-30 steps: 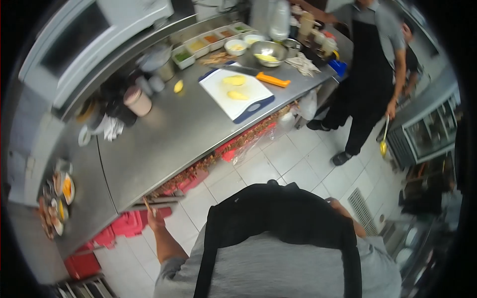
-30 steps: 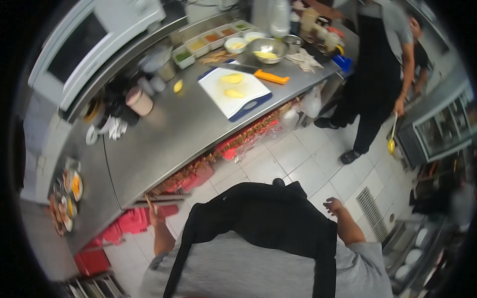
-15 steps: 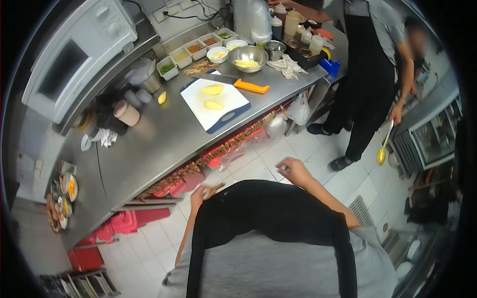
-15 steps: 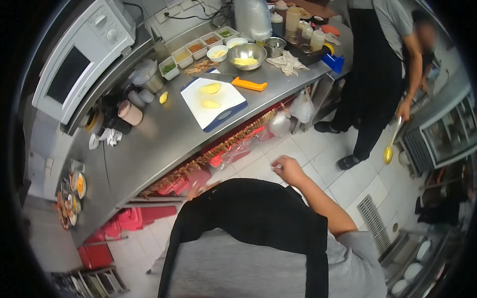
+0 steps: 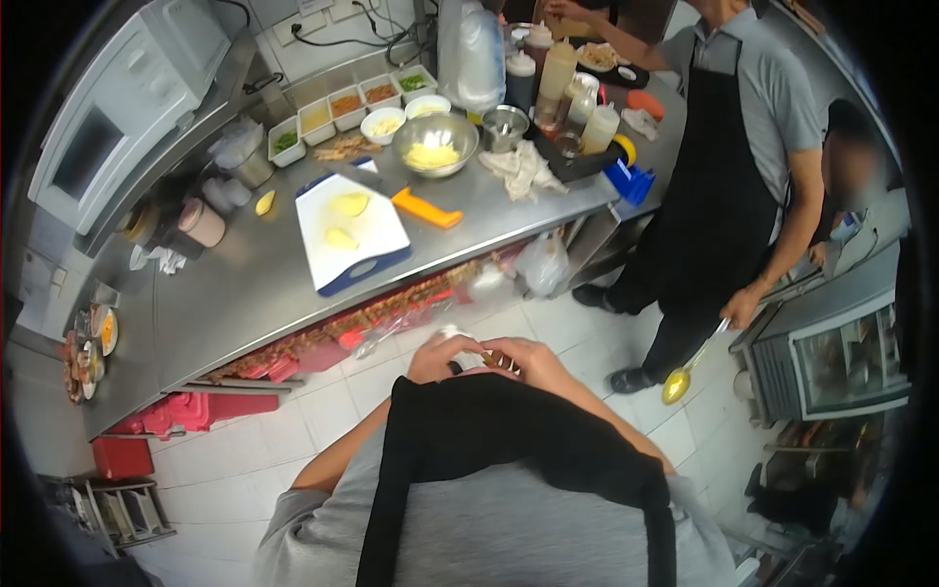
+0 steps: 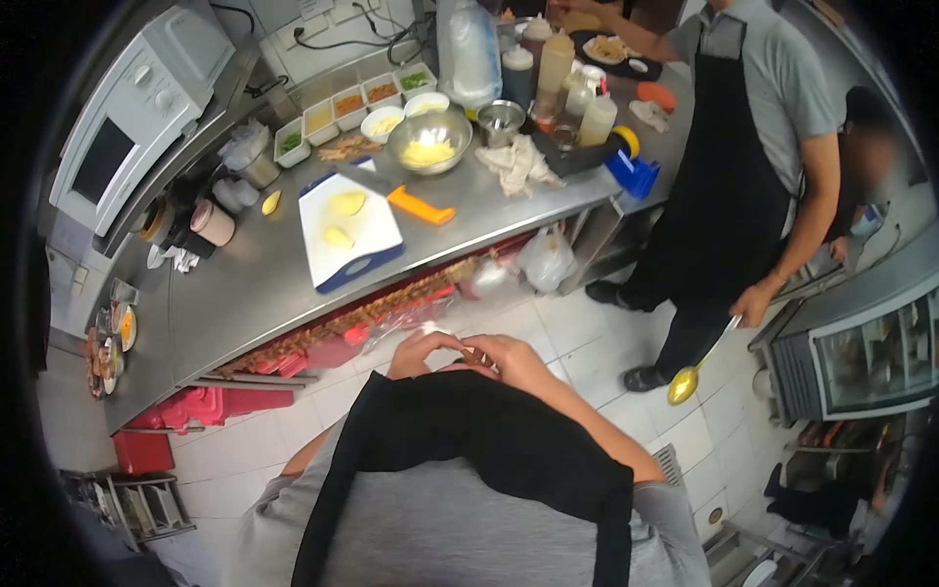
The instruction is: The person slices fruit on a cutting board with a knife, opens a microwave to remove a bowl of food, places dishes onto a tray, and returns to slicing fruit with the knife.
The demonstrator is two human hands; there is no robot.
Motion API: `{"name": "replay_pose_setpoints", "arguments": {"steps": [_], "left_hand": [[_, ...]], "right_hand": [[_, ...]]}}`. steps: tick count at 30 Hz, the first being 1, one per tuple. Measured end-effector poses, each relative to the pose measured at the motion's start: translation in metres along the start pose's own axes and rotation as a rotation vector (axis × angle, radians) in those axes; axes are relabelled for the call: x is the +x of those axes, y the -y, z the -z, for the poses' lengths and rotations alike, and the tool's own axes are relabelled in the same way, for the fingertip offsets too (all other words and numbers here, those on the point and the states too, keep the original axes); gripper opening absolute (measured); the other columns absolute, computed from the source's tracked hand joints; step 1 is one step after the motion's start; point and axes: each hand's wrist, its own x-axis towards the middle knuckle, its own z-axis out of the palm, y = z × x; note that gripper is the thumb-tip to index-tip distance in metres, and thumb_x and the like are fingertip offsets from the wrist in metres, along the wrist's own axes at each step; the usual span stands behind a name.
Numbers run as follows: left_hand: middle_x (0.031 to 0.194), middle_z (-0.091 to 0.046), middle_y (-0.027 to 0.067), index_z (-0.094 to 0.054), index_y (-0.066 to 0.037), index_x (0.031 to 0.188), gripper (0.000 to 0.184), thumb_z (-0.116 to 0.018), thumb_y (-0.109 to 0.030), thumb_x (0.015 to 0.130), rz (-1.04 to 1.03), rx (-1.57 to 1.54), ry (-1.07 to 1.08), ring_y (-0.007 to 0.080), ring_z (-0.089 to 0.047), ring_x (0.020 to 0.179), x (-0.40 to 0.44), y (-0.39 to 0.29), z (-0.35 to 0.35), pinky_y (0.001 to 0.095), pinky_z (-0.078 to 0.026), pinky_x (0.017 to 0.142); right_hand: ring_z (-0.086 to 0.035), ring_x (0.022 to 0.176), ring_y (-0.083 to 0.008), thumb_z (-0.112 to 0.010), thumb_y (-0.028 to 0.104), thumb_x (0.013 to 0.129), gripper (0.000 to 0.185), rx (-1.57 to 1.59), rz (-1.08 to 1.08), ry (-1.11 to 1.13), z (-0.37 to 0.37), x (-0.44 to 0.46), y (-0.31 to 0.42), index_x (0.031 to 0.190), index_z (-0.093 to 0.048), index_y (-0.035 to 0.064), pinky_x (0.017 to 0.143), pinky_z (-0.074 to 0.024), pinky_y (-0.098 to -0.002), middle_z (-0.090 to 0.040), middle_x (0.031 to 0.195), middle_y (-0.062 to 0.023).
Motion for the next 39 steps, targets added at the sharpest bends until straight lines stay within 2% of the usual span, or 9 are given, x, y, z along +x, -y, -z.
{"name": "replay_pose_setpoints", "arguments": {"steps": [2,4,7,9,16,18,25,32,39], "left_hand": [[0.112,-0.057,0.0166,-0.059,-0.012,0.113,0.050,-0.077,-0.033,0.071,-0.163,0.234,-0.191,0.0344,-0.052,0.103,0.027,0.014,0.012,0.0406,-0.042,0.086],[0.129,-0.046,0.0192,-0.049,-0.012,0.126,0.067,-0.078,-0.030,0.069,0.043,0.432,-0.238,0.0392,-0.043,0.115,0.044,0.031,0.048,0.0448,-0.035,0.097],[0.135,-0.041,0.0220,-0.043,-0.008,0.132,0.072,-0.076,-0.025,0.071,0.247,0.446,-0.664,0.0400,-0.037,0.124,0.053,0.101,0.105,0.0474,-0.027,0.104],[0.131,-0.041,0.0253,-0.044,-0.004,0.130,0.056,-0.066,-0.022,0.081,0.332,0.716,-0.845,0.0392,-0.035,0.125,0.039,0.164,0.145,0.0464,-0.023,0.106],[0.121,-0.047,0.0249,-0.049,-0.002,0.123,0.041,-0.058,-0.023,0.089,0.711,0.192,-1.268,0.0372,-0.042,0.114,0.015,0.225,0.198,0.0438,-0.031,0.098],[0.120,-0.047,0.0241,-0.049,-0.001,0.123,0.040,-0.056,-0.022,0.090,0.666,0.373,-1.243,0.0351,-0.042,0.113,0.014,0.235,0.192,0.0429,-0.034,0.095],[0.131,-0.038,0.0221,-0.047,-0.004,0.127,0.040,-0.054,-0.021,0.091,0.556,0.493,-1.338,0.0348,-0.039,0.119,0.023,0.203,0.181,0.0437,-0.038,0.093],[0.136,-0.035,0.0228,-0.047,-0.006,0.127,0.039,-0.054,-0.017,0.089,0.847,0.662,-1.514,0.0360,-0.036,0.122,-0.017,0.166,0.131,0.0446,-0.033,0.097],[0.137,-0.031,0.0209,-0.049,-0.008,0.124,0.038,-0.057,-0.014,0.087,0.844,0.595,-1.648,0.0352,-0.034,0.124,-0.033,0.136,0.082,0.0456,-0.032,0.097]], "right_hand": [[-0.059,0.071,-0.0272,-0.070,0.002,0.072,0.051,0.043,-0.065,-0.035,0.014,0.011,-0.006,0.120,-0.056,0.0106,0.066,-0.0480,-0.0350,-0.060,0.081,-0.0109],[-0.057,0.068,-0.0236,-0.069,0.002,0.076,0.051,0.002,-0.117,-0.029,0.030,0.023,-0.015,0.124,-0.055,0.0131,0.064,-0.0476,-0.0323,-0.059,0.081,-0.0098],[-0.060,0.070,-0.0207,-0.070,0.003,0.076,0.042,-0.007,-0.134,-0.088,0.055,0.041,-0.043,0.117,-0.059,0.0094,0.063,-0.0494,-0.0296,-0.062,0.083,-0.0088],[-0.061,0.071,-0.0197,-0.070,0.003,0.076,0.037,-0.047,-0.178,-0.160,0.078,0.053,-0.049,0.112,-0.062,0.0079,0.063,-0.0503,-0.0285,-0.063,0.085,-0.0085],[-0.062,0.073,-0.0155,-0.068,0.001,0.077,0.029,-0.298,-0.164,-0.633,0.196,0.103,-0.058,0.106,-0.064,0.0043,0.067,-0.0506,-0.0260,-0.065,0.086,-0.0089],[-0.062,0.073,-0.0140,-0.068,0.000,0.077,0.029,-0.267,-0.164,-0.681,0.210,0.115,-0.053,0.105,-0.064,0.0036,0.068,-0.0501,-0.0259,-0.065,0.087,-0.0081],[-0.063,0.071,-0.0176,-0.073,0.006,0.075,0.027,-0.235,-0.062,-0.278,0.187,0.171,-0.078,0.101,-0.065,0.0044,0.066,-0.0515,-0.0274,-0.066,0.085,-0.0086],[-0.063,0.077,-0.0168,-0.073,0.002,0.074,0.023,-0.094,0.221,0.077,0.181,0.233,-0.098,0.096,-0.067,0.0059,0.068,-0.0518,-0.0262,-0.064,0.094,-0.0095],[-0.061,0.085,-0.0208,-0.070,0.006,0.076,0.022,-0.032,0.388,0.215,0.176,0.268,-0.097,0.097,-0.064,0.0076,0.071,-0.0507,-0.0297,-0.059,0.097,-0.0091]]}}
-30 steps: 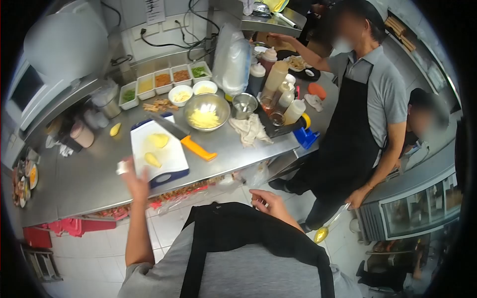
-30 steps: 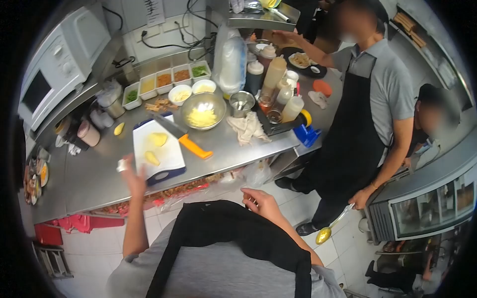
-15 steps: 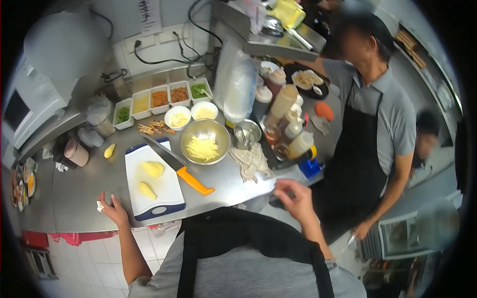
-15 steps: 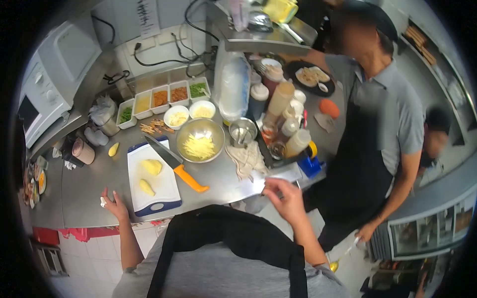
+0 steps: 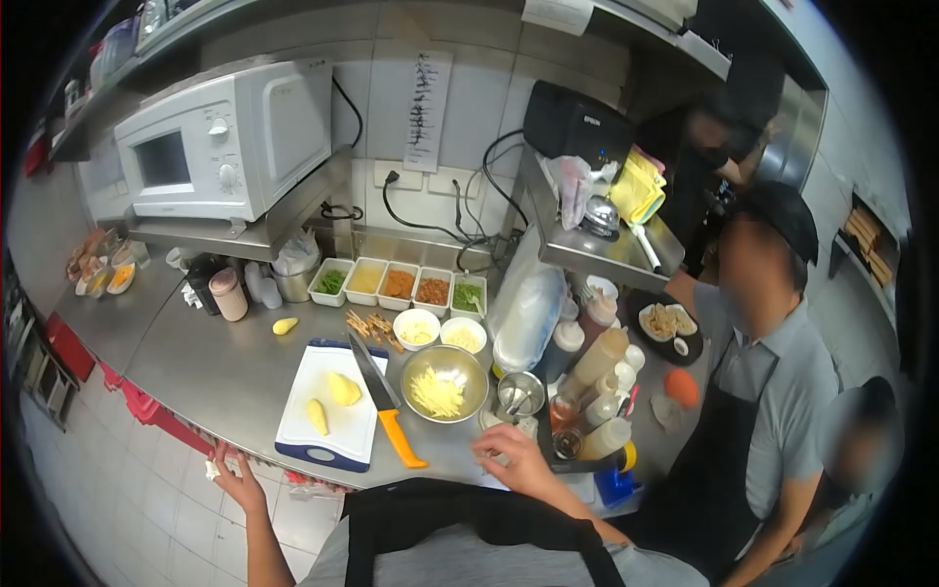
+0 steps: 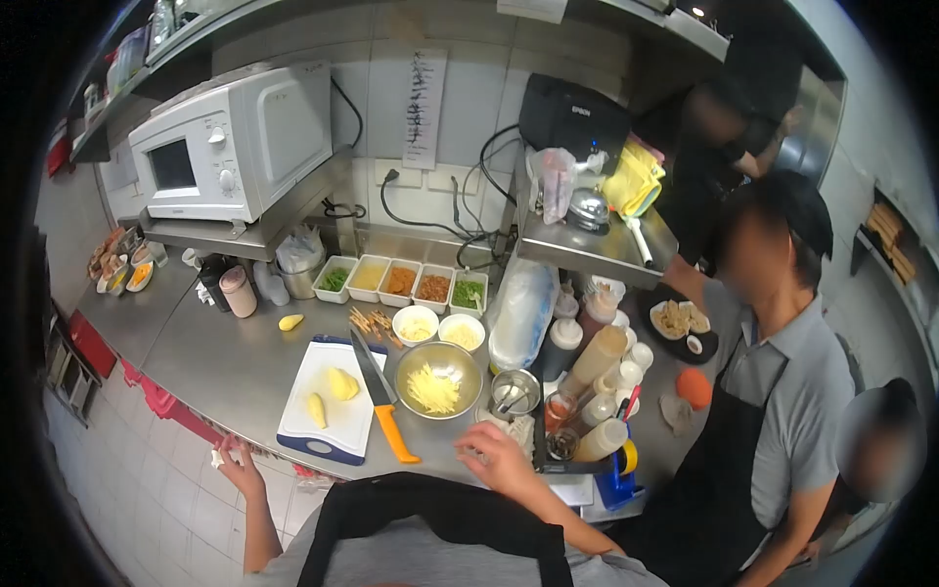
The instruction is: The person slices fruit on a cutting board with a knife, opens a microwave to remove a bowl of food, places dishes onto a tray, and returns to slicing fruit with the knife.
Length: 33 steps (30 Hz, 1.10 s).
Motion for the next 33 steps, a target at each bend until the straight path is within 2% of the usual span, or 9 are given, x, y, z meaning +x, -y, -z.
{"name": "replay_pose_setpoints", "arguments": {"steps": [2,6,12,18,20,23,28,31,33], "left_hand": [[0.137,-0.031,0.0204,-0.050,-0.008,0.122,0.037,-0.058,-0.013,0.086,0.090,-0.009,-0.025,0.0346,-0.033,0.125,-0.020,-0.002,0.006,0.0458,-0.032,0.097],[0.138,-0.030,0.0197,-0.052,-0.010,0.118,0.035,-0.059,-0.010,0.084,0.083,0.066,-0.015,0.0344,-0.033,0.125,-0.043,0.001,0.013,0.0453,-0.032,0.096],[0.140,-0.029,0.0187,-0.052,-0.010,0.115,0.033,-0.060,-0.010,0.082,0.116,0.027,0.007,0.0351,-0.033,0.125,-0.046,-0.013,0.014,0.0463,-0.032,0.095],[0.140,-0.027,0.0184,-0.053,-0.010,0.116,0.034,-0.060,-0.012,0.083,0.114,-0.021,0.009,0.0349,-0.033,0.125,-0.045,-0.015,0.005,0.0493,-0.036,0.093],[0.140,-0.028,0.0186,-0.053,-0.012,0.118,0.034,-0.060,-0.014,0.085,0.095,-0.003,0.029,0.0346,-0.032,0.126,-0.046,-0.017,0.003,0.0482,-0.037,0.091],[0.141,-0.025,0.0189,-0.051,-0.011,0.121,0.035,-0.058,-0.014,0.087,0.122,-0.061,0.071,0.0348,-0.034,0.124,-0.048,-0.019,0.000,0.0508,-0.036,0.093],[0.136,-0.035,0.0213,-0.044,-0.006,0.133,0.045,-0.055,-0.013,0.090,0.132,-0.102,0.095,0.0312,-0.040,0.121,-0.047,-0.013,-0.007,0.0407,-0.044,0.093],[0.133,-0.041,0.0213,-0.045,-0.003,0.132,0.044,-0.054,-0.012,0.090,0.116,-0.208,0.127,0.0293,-0.044,0.120,-0.040,0.008,-0.016,0.0385,-0.045,0.093],[0.132,-0.042,0.0192,-0.046,-0.001,0.130,0.042,-0.055,-0.010,0.090,0.121,-0.194,0.150,0.0274,-0.046,0.119,-0.040,-0.017,-0.014,0.0377,-0.045,0.094]], "right_hand": [[-0.061,0.082,-0.0197,-0.070,0.007,0.077,0.024,0.005,0.096,0.028,-0.007,0.002,-0.007,0.099,-0.063,0.0078,0.070,-0.0499,-0.0292,-0.059,0.095,-0.0081],[-0.060,0.080,-0.0191,-0.070,0.009,0.078,0.023,0.133,-0.053,0.270,-0.009,-0.005,-0.006,0.100,-0.063,0.0077,0.071,-0.0497,-0.0285,-0.059,0.093,-0.0066],[-0.060,0.076,-0.0176,-0.068,0.009,0.079,0.022,0.091,0.086,0.223,-0.007,-0.009,-0.004,0.101,-0.064,0.0079,0.070,-0.0488,-0.0290,-0.058,0.086,-0.0060],[-0.058,0.072,-0.0178,-0.067,0.014,0.080,0.023,0.096,-0.119,0.341,0.000,-0.014,0.005,0.103,-0.065,0.0108,0.067,-0.0472,-0.0277,-0.057,0.082,-0.0052],[-0.058,0.072,-0.0169,-0.065,0.016,0.079,0.025,0.129,-0.004,0.322,-0.006,-0.021,-0.005,0.103,-0.064,0.0117,0.065,-0.0472,-0.0272,-0.057,0.082,-0.0041],[-0.058,0.071,-0.0168,-0.065,0.014,0.078,0.025,0.153,-0.012,0.308,0.000,-0.018,0.008,0.102,-0.063,0.0123,0.063,-0.0471,-0.0272,-0.057,0.082,-0.0034],[-0.056,0.068,-0.0173,-0.065,0.007,0.074,0.025,0.110,-0.032,0.278,0.000,-0.025,0.000,0.098,-0.061,0.0120,0.060,-0.0445,-0.0279,-0.055,0.078,-0.0027],[-0.056,0.067,-0.0182,-0.066,0.004,0.072,0.025,0.100,-0.059,0.255,-0.004,-0.032,-0.012,0.096,-0.060,0.0098,0.060,-0.0447,-0.0291,-0.055,0.075,-0.0032],[-0.056,0.066,-0.0193,-0.066,0.004,0.072,0.023,0.082,-0.078,0.246,-0.009,-0.033,-0.023,0.094,-0.060,0.0088,0.060,-0.0451,-0.0303,-0.055,0.072,-0.0038]]}}
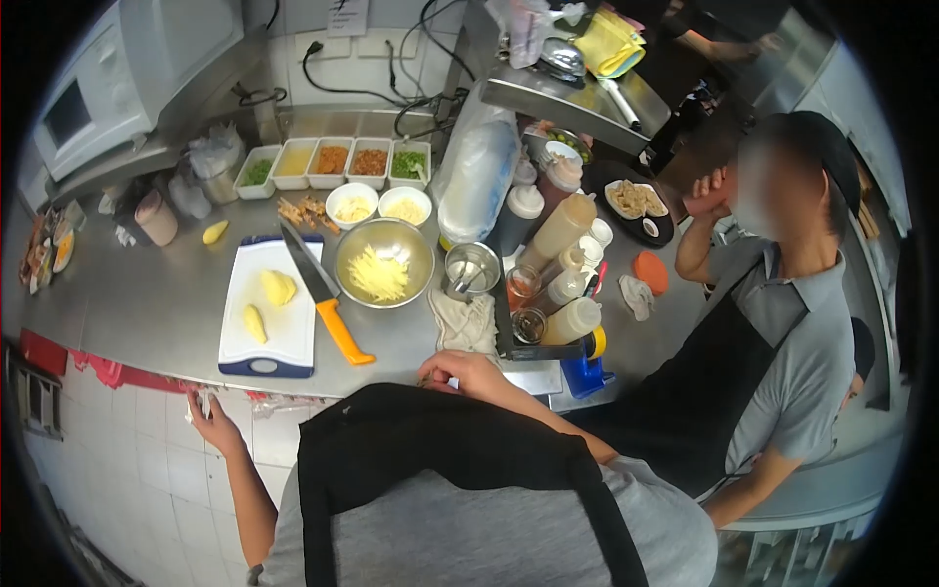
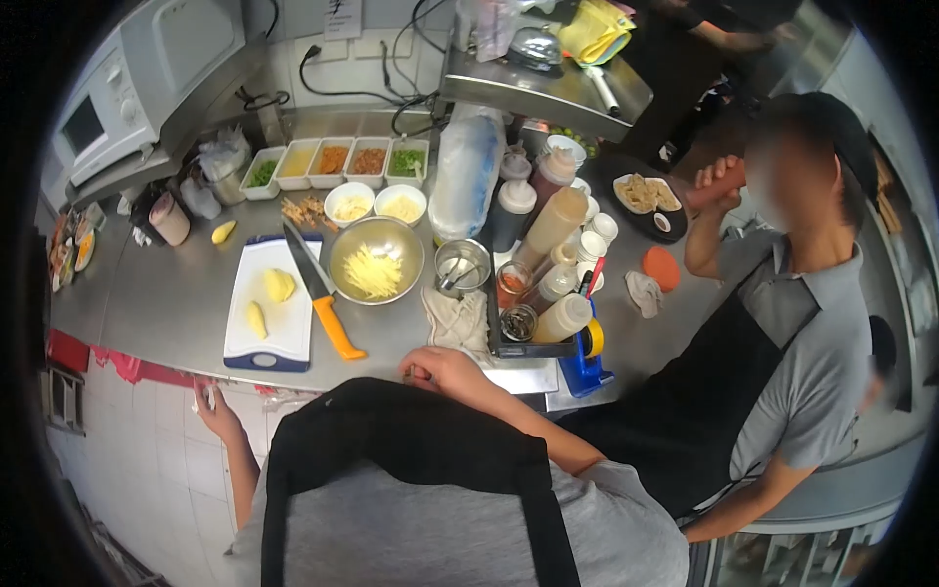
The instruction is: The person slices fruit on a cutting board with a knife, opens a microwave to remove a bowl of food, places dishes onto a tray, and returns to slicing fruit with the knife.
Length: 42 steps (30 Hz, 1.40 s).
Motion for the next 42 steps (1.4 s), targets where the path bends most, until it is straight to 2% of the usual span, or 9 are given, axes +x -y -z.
{"name": "replay_pose_setpoints", "arguments": {"steps": [9,13,18,21,27,32,34,37,42], "left_hand": [[0.125,-0.048,0.0174,-0.050,-0.004,0.127,0.042,-0.059,-0.007,0.086,-0.039,0.092,0.029,0.0269,-0.046,0.118,-0.003,-0.017,-0.001,0.0349,-0.047,0.089],[0.123,-0.049,0.0147,-0.054,-0.012,0.123,0.040,-0.062,-0.010,0.084,-0.043,0.152,0.037,0.0267,-0.047,0.113,-0.024,-0.032,0.010,0.0358,-0.047,0.084],[0.115,-0.059,0.0092,-0.061,-0.010,0.110,0.026,-0.062,-0.009,0.084,-0.107,0.134,0.082,0.0230,-0.055,0.104,-0.038,-0.025,0.016,0.0329,-0.047,0.083],[0.103,-0.065,0.0092,-0.065,-0.008,0.101,0.018,-0.063,-0.009,0.083,-0.185,0.177,0.232,0.0252,-0.059,0.098,-0.013,-0.039,0.009,0.0319,-0.048,0.082],[0.110,-0.061,0.0118,-0.065,-0.013,0.106,0.029,-0.062,-0.005,0.079,-0.705,0.277,0.666,0.0312,-0.056,0.099,0.072,-0.072,-0.047,0.0382,-0.047,0.087],[0.098,-0.058,0.0113,-0.065,-0.016,0.110,0.038,-0.061,-0.002,0.074,-1.079,0.422,1.182,0.0303,-0.054,0.097,0.142,-0.080,-0.100,0.0392,-0.046,0.085],[0.093,-0.057,0.0111,-0.064,-0.017,0.110,0.040,-0.061,-0.002,0.073,-1.192,0.457,1.368,0.0300,-0.055,0.095,0.158,-0.083,-0.118,0.0398,-0.046,0.083],[0.092,-0.057,0.0119,-0.063,-0.015,0.102,0.037,-0.070,-0.007,0.066,-1.240,0.427,1.517,0.0315,-0.054,0.095,0.168,-0.087,-0.133,0.0412,-0.046,0.082],[0.086,-0.058,0.0123,-0.056,-0.010,0.083,0.033,-0.076,-0.012,0.058,-1.126,0.481,1.627,0.0327,-0.056,0.091,0.175,-0.093,-0.140,0.0408,-0.047,0.076]], "right_hand": [[-0.060,0.067,-0.0206,-0.069,0.006,0.072,0.022,-0.107,-0.141,-0.215,0.001,0.018,-0.032,0.093,-0.061,0.0072,0.063,-0.0489,-0.0311,-0.061,0.075,-0.0085],[-0.060,0.071,-0.0208,-0.072,0.008,0.071,0.026,-0.187,-0.190,-0.099,0.000,0.022,-0.028,0.095,-0.060,0.0059,0.066,-0.0492,-0.0307,-0.059,0.081,-0.0084],[-0.060,0.071,-0.0218,-0.072,0.011,0.073,0.026,-0.075,-0.239,0.068,-0.025,0.013,-0.038,0.096,-0.060,0.0050,0.065,-0.0491,-0.0317,-0.059,0.080,-0.0090],[-0.060,0.075,-0.0235,-0.071,0.013,0.075,0.026,-0.066,-0.141,0.078,-0.043,0.036,-0.027,0.097,-0.060,0.0041,0.067,-0.0494,-0.0316,-0.059,0.085,-0.0112],[-0.057,0.094,-0.0349,-0.070,0.018,0.075,0.045,-0.236,-0.108,-0.044,-0.101,0.119,-0.008,0.115,-0.053,0.0077,0.079,-0.0476,-0.0414,-0.054,0.106,-0.0158],[-0.054,0.099,-0.0392,-0.072,0.021,0.073,0.062,-0.394,-0.400,-0.123,-0.141,0.175,-0.007,0.127,-0.043,0.0104,0.082,-0.0474,-0.0431,-0.050,0.112,-0.0192],[-0.055,0.098,-0.0408,-0.068,0.013,0.072,0.065,-0.415,-0.457,-0.156,-0.150,0.183,-0.012,0.130,-0.039,0.0103,0.083,-0.0469,-0.0449,-0.053,0.109,-0.0231],[-0.053,0.100,-0.0430,-0.060,0.006,0.069,0.066,-0.390,-0.549,-0.204,-0.156,0.184,-0.016,0.132,-0.037,0.0099,0.087,-0.0448,-0.0465,-0.055,0.108,-0.0265],[-0.055,0.092,-0.0443,-0.057,0.012,0.070,0.071,-0.380,-0.694,-0.262,-0.164,0.157,0.014,0.137,-0.031,0.0098,0.084,-0.0460,-0.0460,-0.053,0.101,-0.0278]]}}
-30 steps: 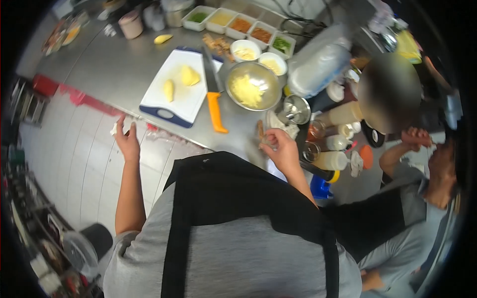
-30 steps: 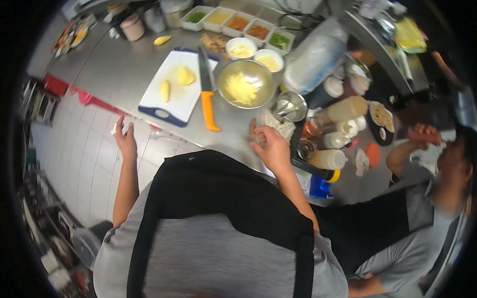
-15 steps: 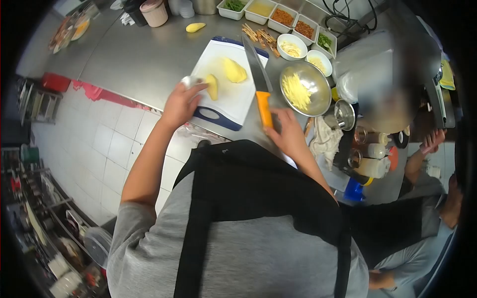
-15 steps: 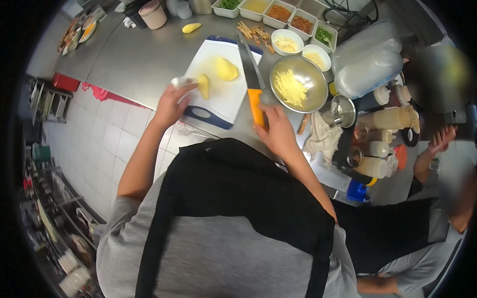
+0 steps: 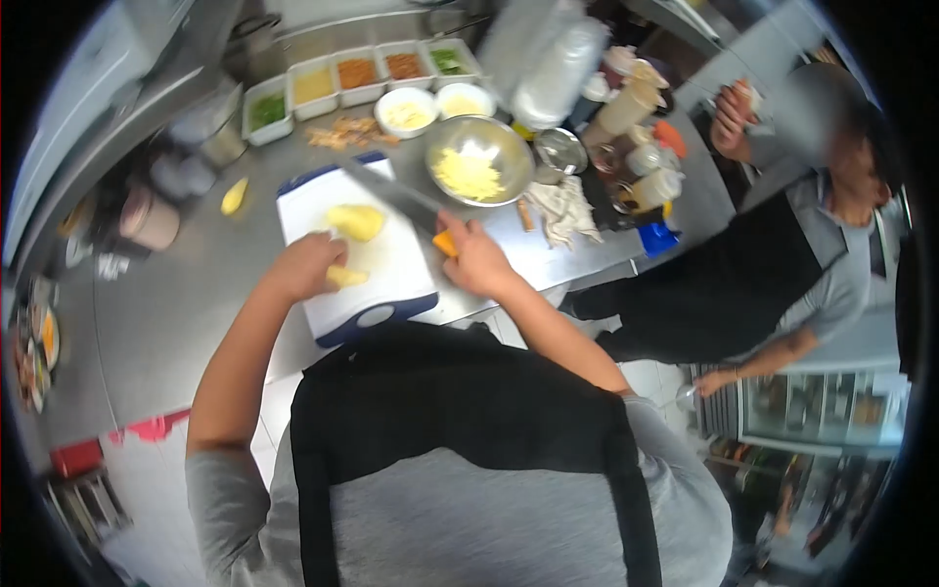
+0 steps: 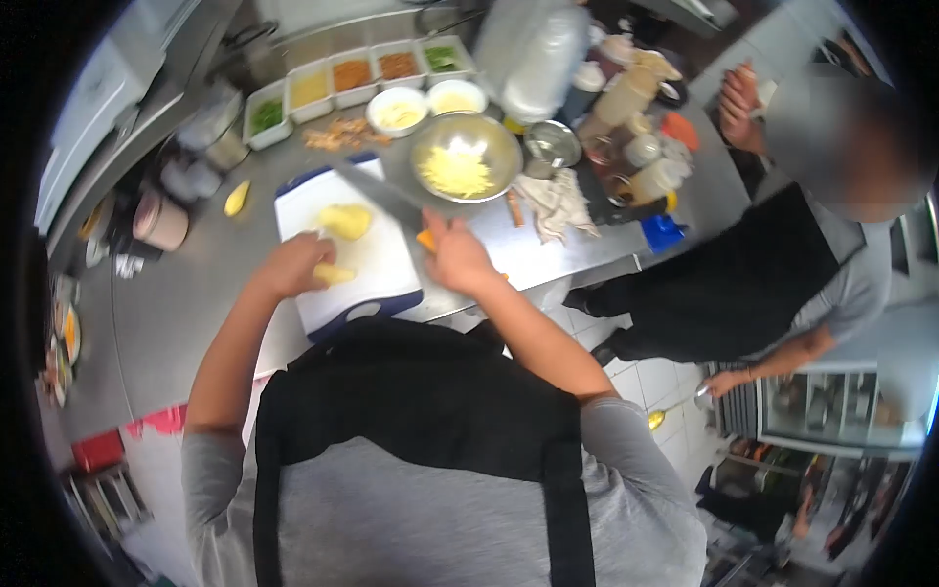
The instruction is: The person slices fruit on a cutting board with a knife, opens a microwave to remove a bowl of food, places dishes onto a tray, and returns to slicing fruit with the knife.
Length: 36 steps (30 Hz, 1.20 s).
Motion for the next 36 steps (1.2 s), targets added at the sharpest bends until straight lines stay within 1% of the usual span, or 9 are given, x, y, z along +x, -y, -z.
{"name": "replay_pose_setpoints", "arguments": {"steps": [4,10,11,14,17,18,21,27,36], "left_hand": [[0.086,-0.059,0.0137,-0.054,-0.009,0.087,0.038,-0.077,-0.012,0.056,0.050,-0.078,-0.051,0.0338,-0.058,0.086,-0.008,-0.007,-0.004,0.0410,-0.047,0.074],[0.094,-0.065,0.0150,-0.058,-0.009,0.099,0.045,-0.077,-0.011,0.059,0.211,-0.274,-0.183,0.0336,-0.062,0.087,-0.018,-0.019,-0.011,0.0384,-0.049,0.076],[0.094,-0.065,0.0149,-0.058,-0.009,0.098,0.044,-0.077,-0.010,0.059,0.278,-0.332,-0.193,0.0336,-0.062,0.087,-0.022,-0.022,-0.015,0.0381,-0.049,0.075],[0.091,-0.065,0.0138,-0.058,-0.008,0.096,0.039,-0.075,-0.009,0.061,0.437,-0.424,-0.235,0.0315,-0.064,0.082,-0.038,-0.038,-0.025,0.0365,-0.050,0.074],[0.074,-0.062,0.0032,-0.057,-0.011,0.098,0.038,-0.077,-0.011,0.066,0.528,-0.677,-0.586,0.0094,-0.051,0.058,-0.043,-0.041,-0.062,0.0276,-0.046,0.055],[0.076,-0.060,0.0020,-0.057,-0.011,0.099,0.036,-0.075,-0.003,0.069,0.709,-0.776,-0.533,0.0084,-0.052,0.058,-0.042,-0.050,-0.059,0.0240,-0.044,0.050],[0.074,-0.058,0.0009,-0.056,-0.009,0.093,0.030,-0.076,-0.004,0.071,0.806,-0.932,-0.813,0.0057,-0.052,0.056,-0.030,-0.067,-0.071,0.0215,-0.042,0.047],[0.071,-0.060,0.0035,-0.058,-0.004,0.094,0.029,-0.076,-0.012,0.074,0.955,-0.868,-1.002,0.0089,-0.057,0.057,-0.006,-0.081,-0.083,0.0236,-0.046,0.053],[0.088,-0.058,0.0084,-0.053,0.001,0.100,0.020,-0.064,0.000,0.082,0.862,-1.548,-1.126,0.0149,-0.060,0.069,0.006,-0.098,-0.074,0.0241,-0.054,0.063]], "right_hand": [[-0.055,0.089,-0.0415,-0.060,0.019,0.078,0.060,0.155,-0.093,-0.049,0.010,-0.038,0.006,0.133,-0.038,0.0102,0.080,-0.0467,-0.0437,-0.055,0.097,-0.0250],[-0.056,0.091,-0.0375,-0.063,0.018,0.081,0.051,0.350,0.122,-0.051,0.037,-0.068,0.005,0.128,-0.043,0.0109,0.084,-0.0458,-0.0432,-0.059,0.099,-0.0190],[-0.057,0.094,-0.0328,-0.060,0.014,0.084,0.048,0.369,0.172,-0.031,0.042,-0.069,0.004,0.129,-0.044,0.0110,0.086,-0.0449,-0.0387,-0.060,0.111,-0.0125],[-0.057,0.094,-0.0327,-0.059,0.016,0.086,0.048,0.386,0.249,0.110,0.043,-0.057,-0.004,0.131,-0.044,0.0122,0.086,-0.0453,-0.0377,-0.059,0.112,-0.0134],[-0.059,0.070,-0.0234,-0.054,0.023,0.091,0.045,0.424,0.186,0.279,0.041,-0.042,0.001,0.134,-0.044,0.0150,0.068,-0.0478,-0.0336,-0.059,0.075,-0.0140],[-0.061,0.083,-0.0412,-0.053,0.026,0.089,0.042,0.414,0.141,0.353,0.048,-0.037,0.010,0.126,-0.047,0.0070,0.074,-0.0486,-0.0430,-0.063,0.085,-0.0234],[-0.060,0.078,-0.0419,-0.050,0.030,0.091,0.041,0.390,0.197,0.480,0.041,-0.025,0.013,0.124,-0.048,0.0063,0.070,-0.0462,-0.0453,-0.062,0.079,-0.0227],[-0.059,0.079,-0.0428,-0.048,0.029,0.091,0.038,0.343,0.240,0.638,0.031,-0.002,0.018,0.120,-0.048,0.0040,0.070,-0.0450,-0.0462,-0.062,0.082,-0.0239],[-0.060,0.081,-0.0422,-0.051,0.025,0.089,0.037,0.089,0.360,0.665,0.036,0.015,0.011,0.120,-0.044,0.0059,0.072,-0.0458,-0.0487,-0.062,0.085,-0.0232]]}}
